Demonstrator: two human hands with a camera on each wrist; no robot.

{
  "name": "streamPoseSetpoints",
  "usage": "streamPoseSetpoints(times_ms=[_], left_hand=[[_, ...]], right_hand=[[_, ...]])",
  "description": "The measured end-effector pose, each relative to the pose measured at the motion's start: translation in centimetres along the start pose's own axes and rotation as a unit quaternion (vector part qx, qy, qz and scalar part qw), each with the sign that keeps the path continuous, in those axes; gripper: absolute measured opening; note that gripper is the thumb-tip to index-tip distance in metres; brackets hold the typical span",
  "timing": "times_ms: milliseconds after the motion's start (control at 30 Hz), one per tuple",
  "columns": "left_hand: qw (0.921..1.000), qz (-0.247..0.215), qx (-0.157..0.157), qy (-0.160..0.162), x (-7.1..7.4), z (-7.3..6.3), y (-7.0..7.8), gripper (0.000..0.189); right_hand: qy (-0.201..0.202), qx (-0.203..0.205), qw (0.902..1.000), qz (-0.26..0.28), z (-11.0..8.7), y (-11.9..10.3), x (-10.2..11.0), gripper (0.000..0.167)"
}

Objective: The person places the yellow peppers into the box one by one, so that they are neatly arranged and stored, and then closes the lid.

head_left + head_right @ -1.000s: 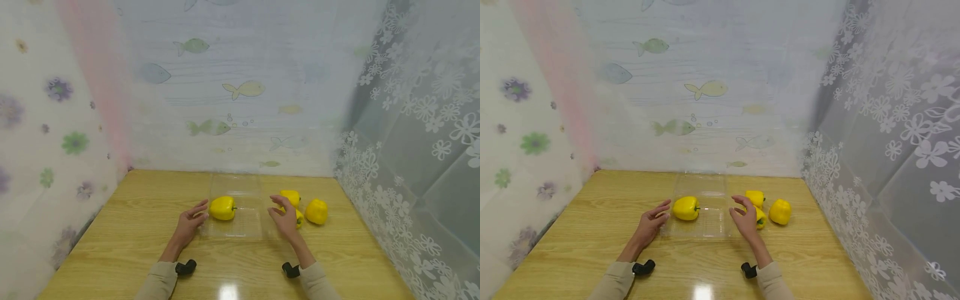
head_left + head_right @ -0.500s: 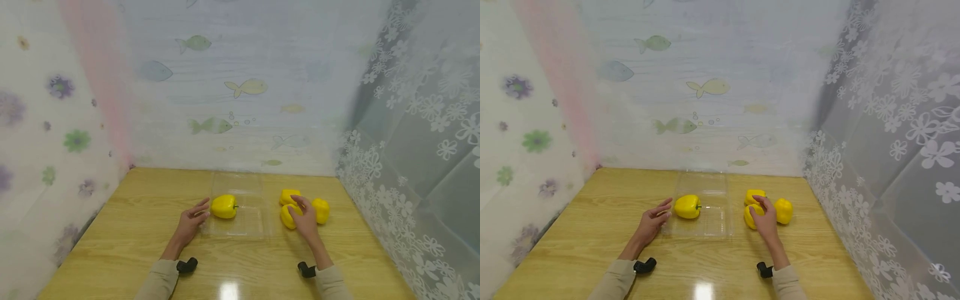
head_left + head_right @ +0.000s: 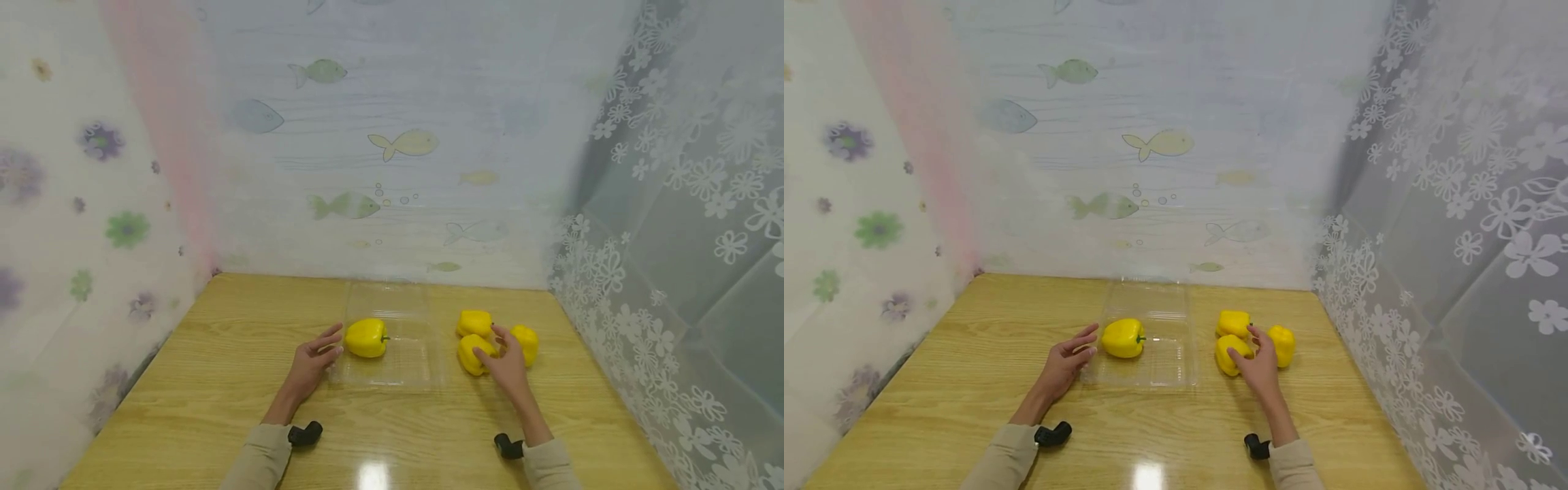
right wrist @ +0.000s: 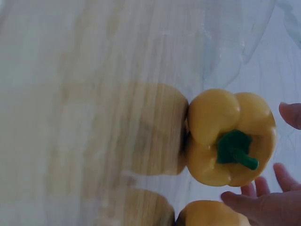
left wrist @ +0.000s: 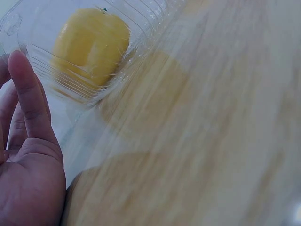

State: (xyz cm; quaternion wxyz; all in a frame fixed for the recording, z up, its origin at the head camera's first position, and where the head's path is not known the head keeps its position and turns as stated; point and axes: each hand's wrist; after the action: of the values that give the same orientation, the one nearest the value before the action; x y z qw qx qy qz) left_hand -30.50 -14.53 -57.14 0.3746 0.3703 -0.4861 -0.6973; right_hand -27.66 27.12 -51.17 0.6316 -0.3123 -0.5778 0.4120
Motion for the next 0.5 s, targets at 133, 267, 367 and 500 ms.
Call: streamPoseSetpoints(times_ms=[133,267,367,500], left_hand=[[1.0000,0.005,0.001,-0.002,0.00,-0.03,0.03,0.045],[1.0000,0.006,-0.002,-0.003,0.01,-0.03,0.02,0.046],[0.9999,0.010,-0.002,-0.003,0.06,-0.03,-0.01,0.046],[0.9998,0.021,0.000,-0.005,0.20,-0.02,-0.11,0.045]], right_hand=[[-0.007,-0.025,0.9996,-0.011,-0.18,0.19,-0.16,0.070],[-0.025,-0.047,0.9984,-0.016,-0.11,0.41,-0.21,0.075],[-0.045,-0.068,0.9963,-0.028,-0.10,0.52,-0.13,0.080],[-0.068,-0.084,0.9930,-0.047,-0.14,0.54,-0.02,0.080]])
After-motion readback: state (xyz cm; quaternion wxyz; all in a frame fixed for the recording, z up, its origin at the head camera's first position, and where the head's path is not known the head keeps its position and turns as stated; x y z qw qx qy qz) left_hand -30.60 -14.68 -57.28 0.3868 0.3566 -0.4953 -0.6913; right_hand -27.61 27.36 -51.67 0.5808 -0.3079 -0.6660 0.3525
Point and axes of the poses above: each hand's wrist, its own z-axis towards the middle knuckle, its own x-axis out of the back of the hand, y = z × x, and after that the axes turned 14 degrees about -y, right-handed
